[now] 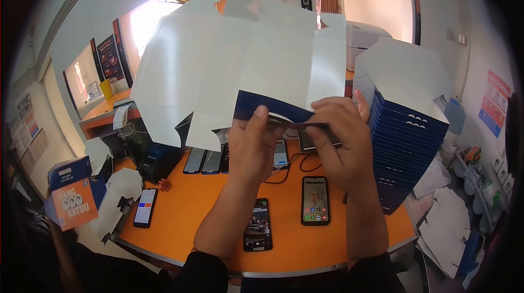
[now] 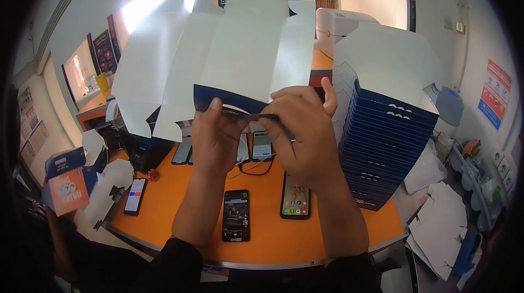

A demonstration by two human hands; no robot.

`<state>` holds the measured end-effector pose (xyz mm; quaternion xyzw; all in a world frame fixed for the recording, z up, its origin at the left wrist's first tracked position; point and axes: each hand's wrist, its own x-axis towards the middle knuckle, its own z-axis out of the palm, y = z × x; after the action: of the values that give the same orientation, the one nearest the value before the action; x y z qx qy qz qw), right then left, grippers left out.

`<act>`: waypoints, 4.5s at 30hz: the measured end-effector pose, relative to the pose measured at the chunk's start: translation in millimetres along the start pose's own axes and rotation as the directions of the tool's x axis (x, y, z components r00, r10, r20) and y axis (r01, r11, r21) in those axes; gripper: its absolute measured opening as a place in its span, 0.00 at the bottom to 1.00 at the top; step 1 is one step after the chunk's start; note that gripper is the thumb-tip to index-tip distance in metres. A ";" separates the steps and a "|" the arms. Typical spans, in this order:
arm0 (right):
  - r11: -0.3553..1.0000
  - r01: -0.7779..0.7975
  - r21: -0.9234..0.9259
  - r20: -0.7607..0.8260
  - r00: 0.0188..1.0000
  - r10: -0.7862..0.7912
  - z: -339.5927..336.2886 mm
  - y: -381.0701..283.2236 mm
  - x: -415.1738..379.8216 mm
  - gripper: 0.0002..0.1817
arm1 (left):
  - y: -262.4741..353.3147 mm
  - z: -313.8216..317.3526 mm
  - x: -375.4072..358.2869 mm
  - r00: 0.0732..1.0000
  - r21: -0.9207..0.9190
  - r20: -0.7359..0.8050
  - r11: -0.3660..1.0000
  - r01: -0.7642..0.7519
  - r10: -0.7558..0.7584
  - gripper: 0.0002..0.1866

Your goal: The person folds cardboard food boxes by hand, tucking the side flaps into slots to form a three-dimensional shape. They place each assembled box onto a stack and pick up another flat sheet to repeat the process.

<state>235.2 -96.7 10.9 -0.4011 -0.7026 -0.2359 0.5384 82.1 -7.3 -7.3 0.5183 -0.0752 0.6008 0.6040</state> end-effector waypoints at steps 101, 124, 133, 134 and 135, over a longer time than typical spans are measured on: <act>0.521 -0.214 0.826 -0.057 0.889 0.455 35.7 -21.7 -16.6 0.21 | -13.4 23.4 -20.8 0.839 0.817 0.383 0.283 -0.503 0.386 0.57; 0.620 -0.041 0.784 -0.266 0.879 0.395 14.1 25.5 -18.2 0.47 | -24.5 -45.4 11.8 0.956 -0.226 0.265 0.955 0.191 -0.128 0.34; 0.757 -0.185 0.627 -0.463 0.692 0.553 -14.5 18.8 -6.3 0.22 | 10.8 -19.8 0.1 0.728 0.974 0.224 0.172 -0.146 -0.648 0.23; 0.810 -0.221 0.543 -0.457 0.731 0.506 -15.3 20.1 -7.4 0.21 | 20.2 -21.3 -2.5 0.657 0.968 0.240 0.232 -0.100 -0.714 0.23; 0.857 -0.249 0.451 -0.445 0.769 0.459 -15.2 20.8 -7.6 0.20 | 31.5 -17.6 -1.1 0.570 0.863 0.484 0.472 -0.181 -0.664 0.28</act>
<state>261.6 -98.9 6.3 -0.3380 -0.4636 -0.0956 0.8134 47.1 -3.6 0.9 0.9507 0.0594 0.1580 0.2600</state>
